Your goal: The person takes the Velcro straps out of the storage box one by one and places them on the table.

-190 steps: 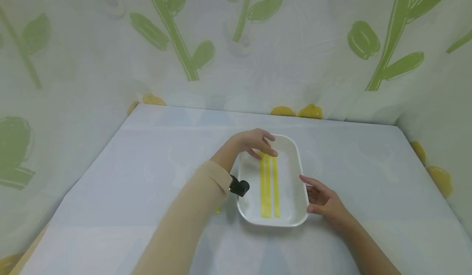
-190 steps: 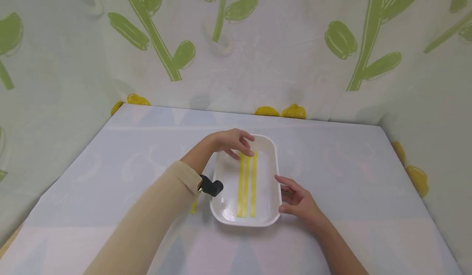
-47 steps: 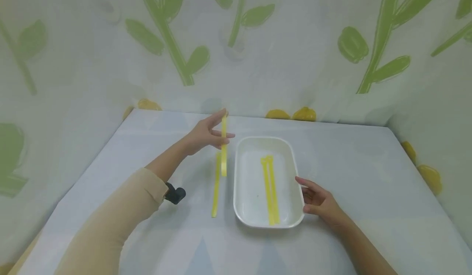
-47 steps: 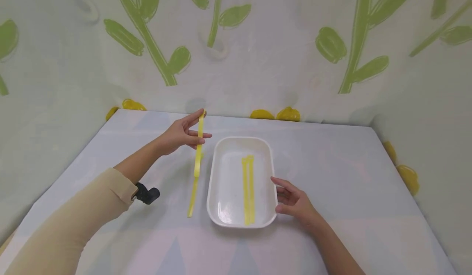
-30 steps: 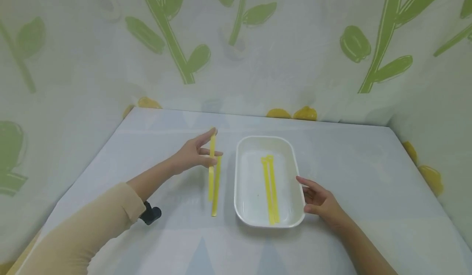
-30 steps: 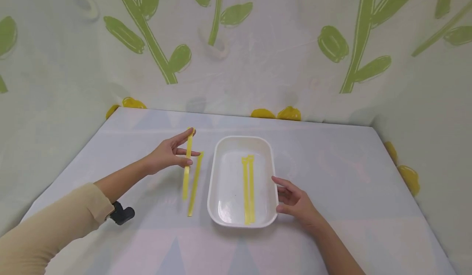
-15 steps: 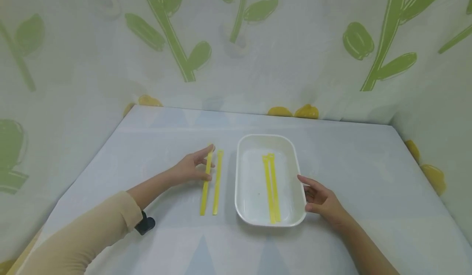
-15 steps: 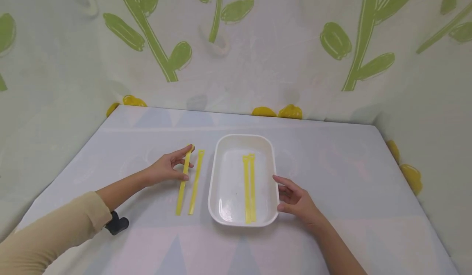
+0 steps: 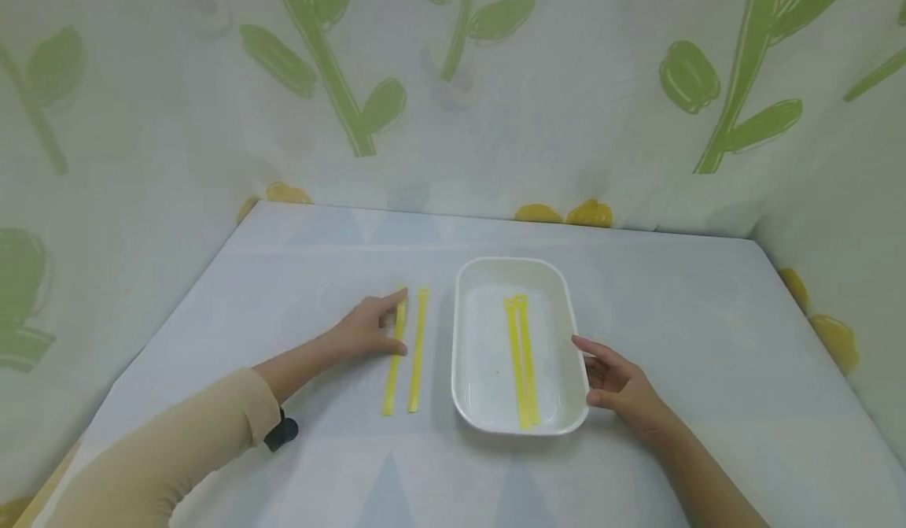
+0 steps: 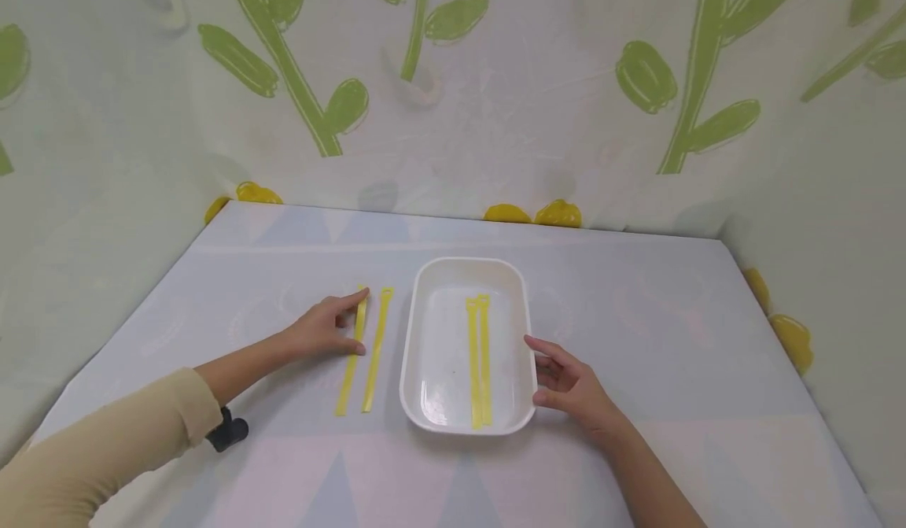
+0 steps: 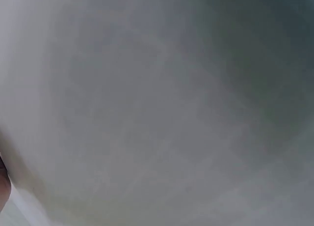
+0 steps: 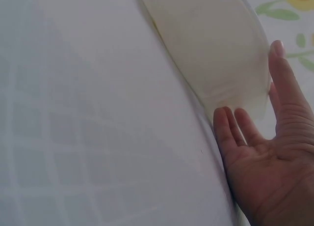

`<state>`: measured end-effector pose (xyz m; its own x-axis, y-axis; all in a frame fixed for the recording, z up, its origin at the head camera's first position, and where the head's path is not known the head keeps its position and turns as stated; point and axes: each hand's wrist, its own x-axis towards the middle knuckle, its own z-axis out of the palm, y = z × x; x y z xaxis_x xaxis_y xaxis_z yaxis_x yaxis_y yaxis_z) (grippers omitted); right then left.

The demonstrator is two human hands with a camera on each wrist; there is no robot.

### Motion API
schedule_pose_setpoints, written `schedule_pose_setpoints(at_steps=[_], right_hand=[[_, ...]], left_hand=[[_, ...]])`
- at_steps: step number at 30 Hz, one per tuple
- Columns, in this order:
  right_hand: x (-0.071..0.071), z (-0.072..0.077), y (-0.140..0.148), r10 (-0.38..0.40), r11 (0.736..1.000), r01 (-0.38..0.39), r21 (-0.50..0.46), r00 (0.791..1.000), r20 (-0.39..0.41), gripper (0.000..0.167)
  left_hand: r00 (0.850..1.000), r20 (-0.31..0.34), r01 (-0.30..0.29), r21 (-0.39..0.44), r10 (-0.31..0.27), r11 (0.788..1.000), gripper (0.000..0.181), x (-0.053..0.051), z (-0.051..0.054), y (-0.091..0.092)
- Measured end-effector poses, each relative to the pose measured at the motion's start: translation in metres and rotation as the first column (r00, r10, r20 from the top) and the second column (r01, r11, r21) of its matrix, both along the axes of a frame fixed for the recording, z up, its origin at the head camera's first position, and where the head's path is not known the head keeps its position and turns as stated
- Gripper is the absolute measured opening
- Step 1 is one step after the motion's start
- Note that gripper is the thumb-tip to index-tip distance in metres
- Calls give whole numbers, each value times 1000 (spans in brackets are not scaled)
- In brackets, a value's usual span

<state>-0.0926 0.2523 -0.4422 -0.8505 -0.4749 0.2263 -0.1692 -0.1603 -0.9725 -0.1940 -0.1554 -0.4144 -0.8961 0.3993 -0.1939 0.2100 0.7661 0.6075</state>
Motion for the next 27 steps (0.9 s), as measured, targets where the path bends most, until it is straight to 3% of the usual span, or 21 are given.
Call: schedule_pose_setpoints(at_steps=[4, 11, 21, 27], right_hand=[[0, 0, 0, 1, 1000, -1, 3, 1000, 0, 65], [0, -1, 2, -1, 1000, 1, 2, 1000, -7, 65], [0, -1, 2, -23, 999, 23, 23, 1000, 12, 66], [0, -1, 2, -18, 1000, 18, 21, 1000, 8, 65]], left_hand=[[999, -38, -2, 26, 3, 1000, 94, 1, -2, -2], [997, -14, -77, 21, 78, 997, 85, 0, -5, 0], [997, -29, -71, -6, 71, 997, 87, -4, -6, 4], [996, -1, -90, -15, 90, 996, 90, -6, -3, 4]])
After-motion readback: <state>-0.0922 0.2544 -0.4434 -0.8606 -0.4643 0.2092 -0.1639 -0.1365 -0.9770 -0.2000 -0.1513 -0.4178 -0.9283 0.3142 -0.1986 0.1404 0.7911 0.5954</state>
